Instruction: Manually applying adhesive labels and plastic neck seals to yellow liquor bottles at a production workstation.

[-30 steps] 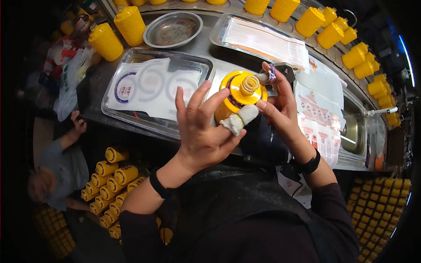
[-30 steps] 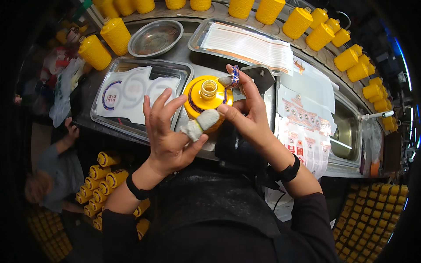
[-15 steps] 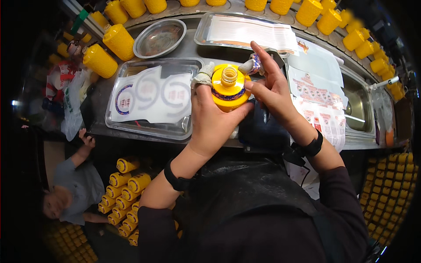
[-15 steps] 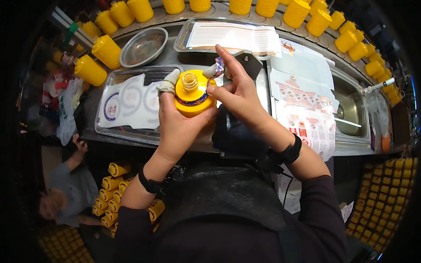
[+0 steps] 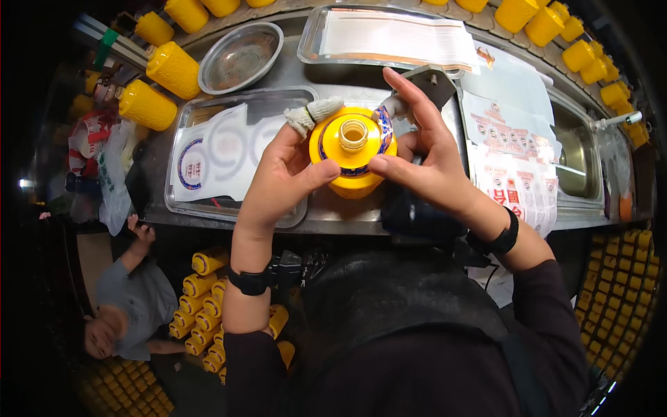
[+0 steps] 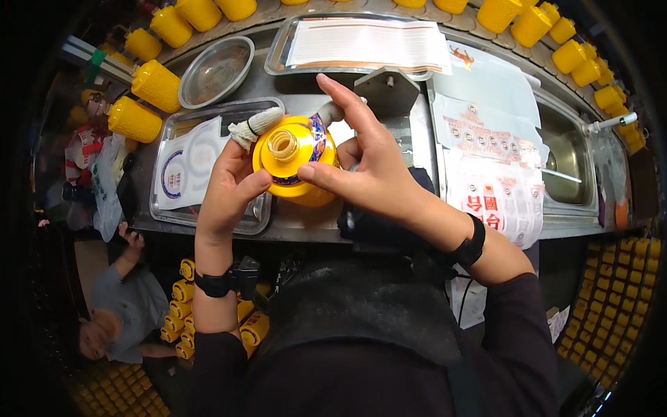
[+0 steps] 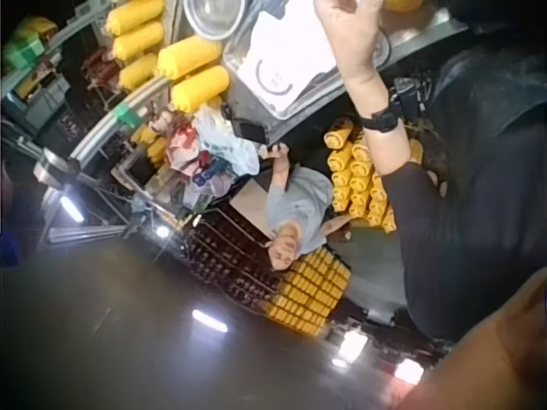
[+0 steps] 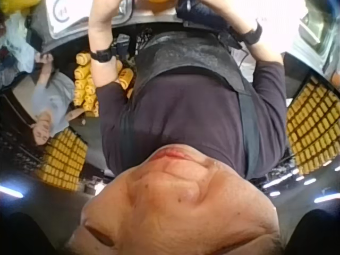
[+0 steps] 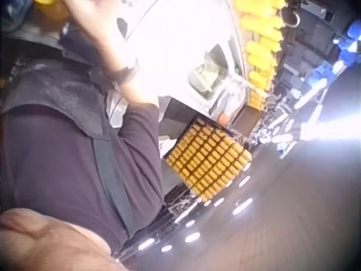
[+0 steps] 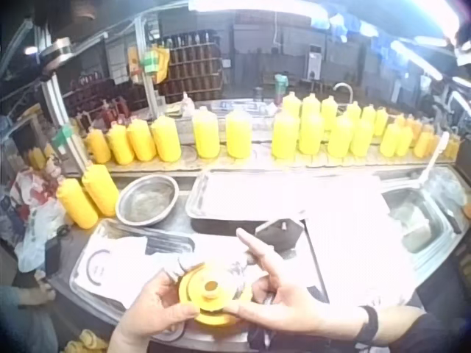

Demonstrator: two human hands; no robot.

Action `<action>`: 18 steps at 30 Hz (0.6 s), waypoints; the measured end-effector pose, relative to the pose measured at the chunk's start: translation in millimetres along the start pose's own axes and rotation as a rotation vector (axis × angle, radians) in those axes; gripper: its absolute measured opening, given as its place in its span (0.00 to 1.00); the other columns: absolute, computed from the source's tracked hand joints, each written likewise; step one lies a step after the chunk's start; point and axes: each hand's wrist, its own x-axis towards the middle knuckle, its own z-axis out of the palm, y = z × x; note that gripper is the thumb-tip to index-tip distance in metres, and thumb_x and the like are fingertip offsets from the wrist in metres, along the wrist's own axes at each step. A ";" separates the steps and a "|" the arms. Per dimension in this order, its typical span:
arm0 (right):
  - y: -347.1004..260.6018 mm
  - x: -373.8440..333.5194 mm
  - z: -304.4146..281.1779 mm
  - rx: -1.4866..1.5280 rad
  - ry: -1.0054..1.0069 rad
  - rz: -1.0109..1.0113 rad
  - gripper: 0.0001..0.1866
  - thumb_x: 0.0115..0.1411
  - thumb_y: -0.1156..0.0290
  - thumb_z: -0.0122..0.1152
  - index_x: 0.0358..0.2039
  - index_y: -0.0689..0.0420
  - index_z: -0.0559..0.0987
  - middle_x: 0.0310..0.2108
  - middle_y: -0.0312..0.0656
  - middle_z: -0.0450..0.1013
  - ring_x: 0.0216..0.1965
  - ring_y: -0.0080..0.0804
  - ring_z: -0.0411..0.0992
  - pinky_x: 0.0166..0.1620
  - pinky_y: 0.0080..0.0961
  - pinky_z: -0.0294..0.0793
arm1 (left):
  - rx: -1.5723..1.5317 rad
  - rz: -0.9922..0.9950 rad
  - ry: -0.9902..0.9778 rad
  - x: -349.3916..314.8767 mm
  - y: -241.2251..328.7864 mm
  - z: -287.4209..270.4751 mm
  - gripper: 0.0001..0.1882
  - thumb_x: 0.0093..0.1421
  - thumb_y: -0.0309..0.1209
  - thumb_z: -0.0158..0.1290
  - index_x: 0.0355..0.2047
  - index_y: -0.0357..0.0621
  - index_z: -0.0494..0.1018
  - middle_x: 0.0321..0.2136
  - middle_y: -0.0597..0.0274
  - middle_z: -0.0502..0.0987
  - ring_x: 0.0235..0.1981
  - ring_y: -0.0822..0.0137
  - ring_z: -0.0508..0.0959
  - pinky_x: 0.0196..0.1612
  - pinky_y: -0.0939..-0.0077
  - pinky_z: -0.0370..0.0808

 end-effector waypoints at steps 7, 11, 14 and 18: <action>3.7 1.7 -3.5 -0.148 -0.069 0.019 0.49 0.49 0.68 0.71 0.66 0.58 0.52 0.69 0.43 0.47 0.21 0.08 0.59 0.25 0.08 0.60 | 0.150 0.063 -0.030 -2.8 -3.0 -0.1 0.36 0.53 0.28 0.63 0.60 0.41 0.59 0.56 0.60 0.66 0.59 0.66 0.65 0.64 0.69 0.56; 3.0 1.9 -5.4 -0.144 -0.097 0.019 0.49 0.49 0.67 0.71 0.67 0.58 0.52 0.69 0.41 0.47 0.22 0.08 0.58 0.26 0.08 0.60 | 0.171 0.052 -0.034 -2.4 -2.6 -1.4 0.36 0.52 0.28 0.62 0.61 0.41 0.59 0.56 0.60 0.66 0.59 0.66 0.65 0.64 0.69 0.55; 3.6 2.4 -5.4 -0.153 -0.099 0.032 0.49 0.49 0.66 0.70 0.67 0.58 0.52 0.69 0.41 0.47 0.22 0.09 0.58 0.26 0.08 0.59 | 0.150 0.058 -0.037 -2.5 -4.6 -1.4 0.36 0.52 0.27 0.61 0.61 0.42 0.59 0.57 0.60 0.66 0.60 0.66 0.64 0.64 0.69 0.55; 6.2 3.7 -4.8 -0.135 -0.079 -0.037 0.47 0.50 0.70 0.69 0.67 0.56 0.53 0.58 0.40 0.59 0.18 0.09 0.56 0.22 0.10 0.55 | 0.127 0.071 -0.021 -5.3 -8.3 -0.8 0.37 0.53 0.27 0.61 0.61 0.42 0.58 0.57 0.60 0.65 0.60 0.66 0.63 0.64 0.69 0.55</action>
